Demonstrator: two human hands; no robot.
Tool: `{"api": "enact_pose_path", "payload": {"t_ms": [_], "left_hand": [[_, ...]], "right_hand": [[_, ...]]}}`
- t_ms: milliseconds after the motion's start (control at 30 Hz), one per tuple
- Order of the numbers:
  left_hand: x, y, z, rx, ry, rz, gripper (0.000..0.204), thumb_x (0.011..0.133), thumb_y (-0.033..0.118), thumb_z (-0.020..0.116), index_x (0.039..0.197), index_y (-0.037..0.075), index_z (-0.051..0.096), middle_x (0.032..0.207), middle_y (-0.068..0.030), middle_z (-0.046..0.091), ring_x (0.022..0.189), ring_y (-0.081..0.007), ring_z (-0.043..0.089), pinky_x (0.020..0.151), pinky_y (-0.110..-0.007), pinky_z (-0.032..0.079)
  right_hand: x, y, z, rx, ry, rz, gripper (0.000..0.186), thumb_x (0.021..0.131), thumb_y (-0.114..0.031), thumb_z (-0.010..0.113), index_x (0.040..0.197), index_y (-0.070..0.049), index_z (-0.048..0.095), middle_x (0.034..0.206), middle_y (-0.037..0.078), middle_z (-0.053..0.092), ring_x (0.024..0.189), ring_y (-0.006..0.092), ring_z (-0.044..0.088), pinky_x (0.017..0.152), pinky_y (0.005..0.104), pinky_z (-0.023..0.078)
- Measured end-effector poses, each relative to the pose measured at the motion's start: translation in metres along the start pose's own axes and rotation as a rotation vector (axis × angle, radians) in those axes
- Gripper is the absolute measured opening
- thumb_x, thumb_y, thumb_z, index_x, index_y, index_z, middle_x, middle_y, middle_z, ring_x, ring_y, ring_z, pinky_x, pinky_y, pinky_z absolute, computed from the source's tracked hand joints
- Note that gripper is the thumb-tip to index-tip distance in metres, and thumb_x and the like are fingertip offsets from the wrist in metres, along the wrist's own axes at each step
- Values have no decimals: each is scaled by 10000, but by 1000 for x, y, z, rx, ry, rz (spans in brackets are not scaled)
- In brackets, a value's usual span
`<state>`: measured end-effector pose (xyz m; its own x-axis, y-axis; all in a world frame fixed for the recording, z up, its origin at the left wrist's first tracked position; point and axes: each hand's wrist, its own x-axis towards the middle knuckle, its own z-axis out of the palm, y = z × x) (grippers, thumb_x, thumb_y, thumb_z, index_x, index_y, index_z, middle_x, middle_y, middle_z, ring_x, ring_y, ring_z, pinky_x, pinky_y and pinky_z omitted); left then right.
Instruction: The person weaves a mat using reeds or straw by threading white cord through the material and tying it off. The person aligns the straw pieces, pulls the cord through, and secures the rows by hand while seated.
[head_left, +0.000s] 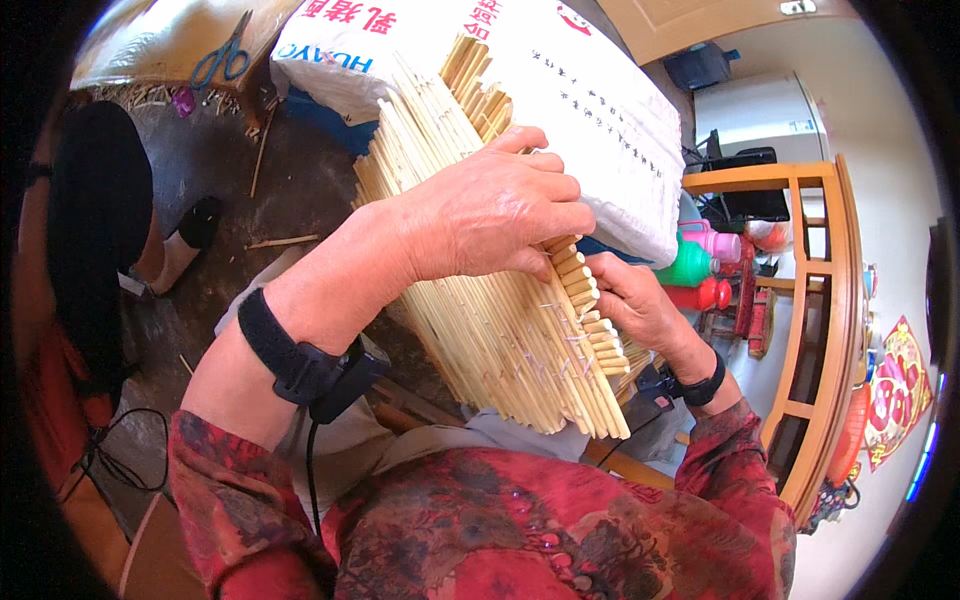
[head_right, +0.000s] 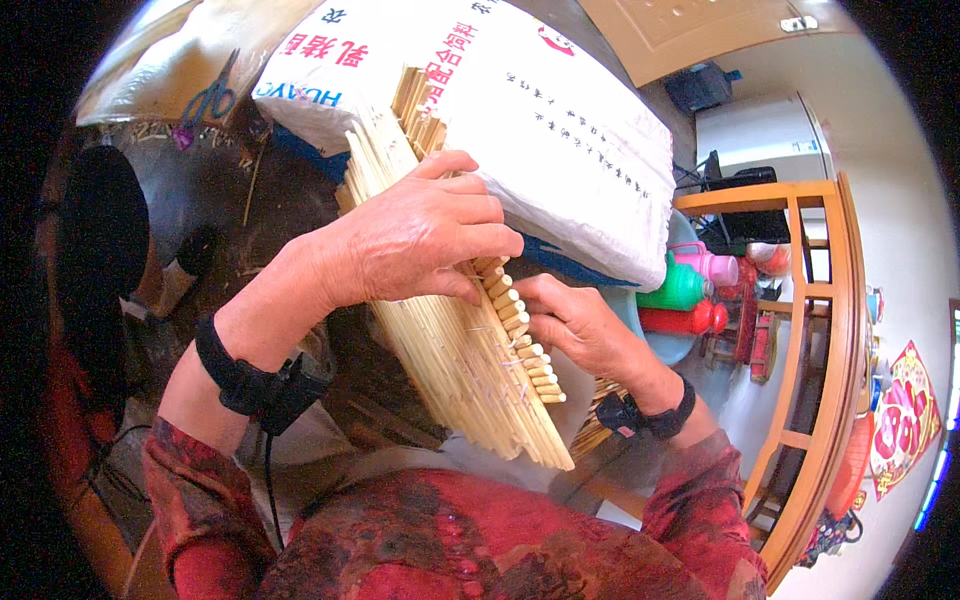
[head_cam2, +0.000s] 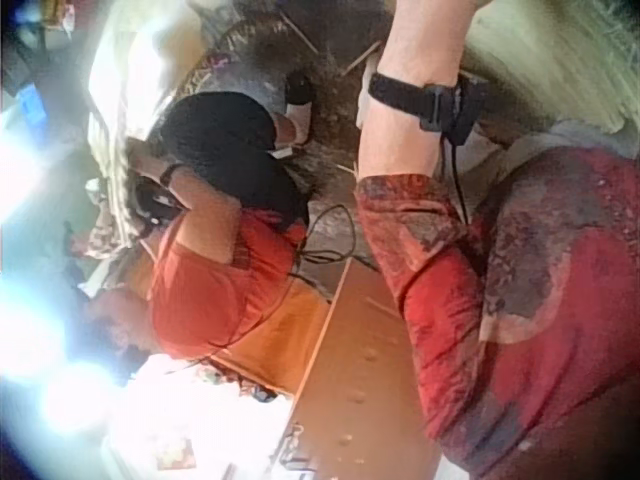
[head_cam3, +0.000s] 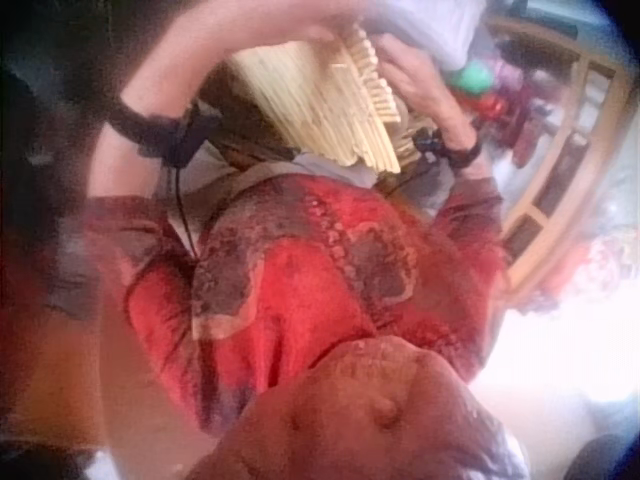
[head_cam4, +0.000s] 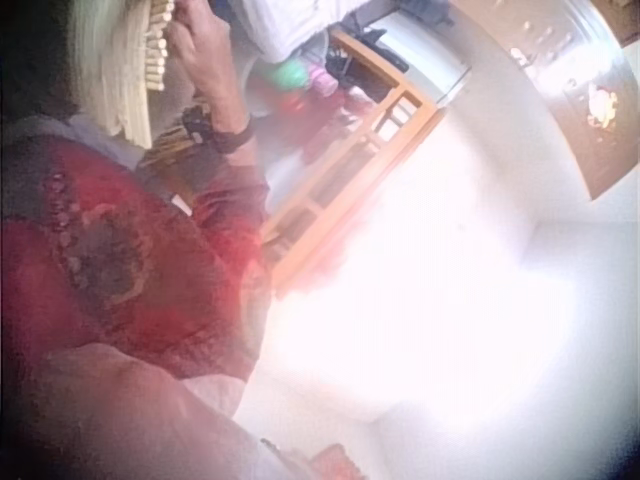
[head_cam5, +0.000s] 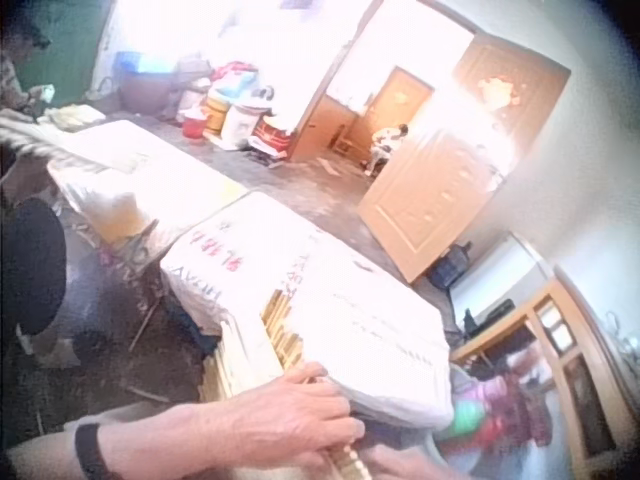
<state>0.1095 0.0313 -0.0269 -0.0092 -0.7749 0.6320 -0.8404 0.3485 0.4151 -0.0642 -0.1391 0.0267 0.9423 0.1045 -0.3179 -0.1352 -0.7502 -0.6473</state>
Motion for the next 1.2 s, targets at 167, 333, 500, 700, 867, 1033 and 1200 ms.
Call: {"api": "enact_pose_path", "payload": {"t_ms": [167, 333, 500, 700, 867, 1033, 1200], "left_hand": [[-2, 5, -4, -10, -20, 0, 390, 602, 214, 761, 933, 106, 587, 813, -27, 551, 855, -227, 535, 910, -385, 353], [4, 13, -9, 51, -54, 27, 348, 592, 207, 758, 829, 87, 533, 778, -42, 535, 804, -246, 536, 833, -375, 394], [13, 32, -2, 68, -169, -6, 349, 603, 175, 757, 756, 65, 464, 763, -83, 525, 729, -297, 562, 642, -388, 461], [40, 63, 5, 177, -146, -97, 359, 659, 217, 770, 786, 41, 484, 756, -117, 546, 687, -332, 591, 576, -402, 480], [54, 99, 44, 289, -116, -182, 368, 677, 240, 769, 807, 53, 479, 775, -110, 541, 672, -307, 593, 548, -385, 479], [31, 113, 78, 348, -151, -281, 306, 705, 181, 731, 841, 66, 482, 812, -102, 521, 732, -293, 596, 592, -383, 494], [44, 124, 92, 312, -203, -427, 310, 740, 197, 706, 907, 68, 478, 858, -126, 564, 779, -353, 601, 616, -449, 475]], "right_hand": [[0, -8, 11, 34, 29, -106, 466, 901, -71, 468, 1354, -51, 358, 1039, 200, 595, 931, 320, 628, 801, 361, 483], [-8, -25, 7, 1, 39, 2, 453, 949, -182, 428, 1372, -51, 335, 1083, 221, 580, 958, 381, 605, 834, 387, 470], [-54, -27, -11, 52, 116, 118, 443, 933, -255, 512, 1313, -41, 432, 1096, 198, 575, 949, 351, 592, 830, 398, 469], [-124, -26, -1, -548, 767, -148, 183, 829, -115, 633, 988, -27, 612, 956, 132, 607, 878, 314, 580, 774, 365, 476], [-113, 17, 69, 210, 716, 90, 242, 920, -211, 550, 844, 12, 608, 700, 115, 586, 656, 242, 578, 617, 337, 458], [-87, 40, 100, 706, 755, 150, 267, 940, -217, 542, 818, 13, 601, 644, 36, 555, 578, 113, 548, 531, 278, 442], [-87, 50, 107, 845, 711, 131, 240, 922, -228, 563, 899, -3, 645, 616, 27, 546, 479, 104, 502, 460, 266, 421]]}}
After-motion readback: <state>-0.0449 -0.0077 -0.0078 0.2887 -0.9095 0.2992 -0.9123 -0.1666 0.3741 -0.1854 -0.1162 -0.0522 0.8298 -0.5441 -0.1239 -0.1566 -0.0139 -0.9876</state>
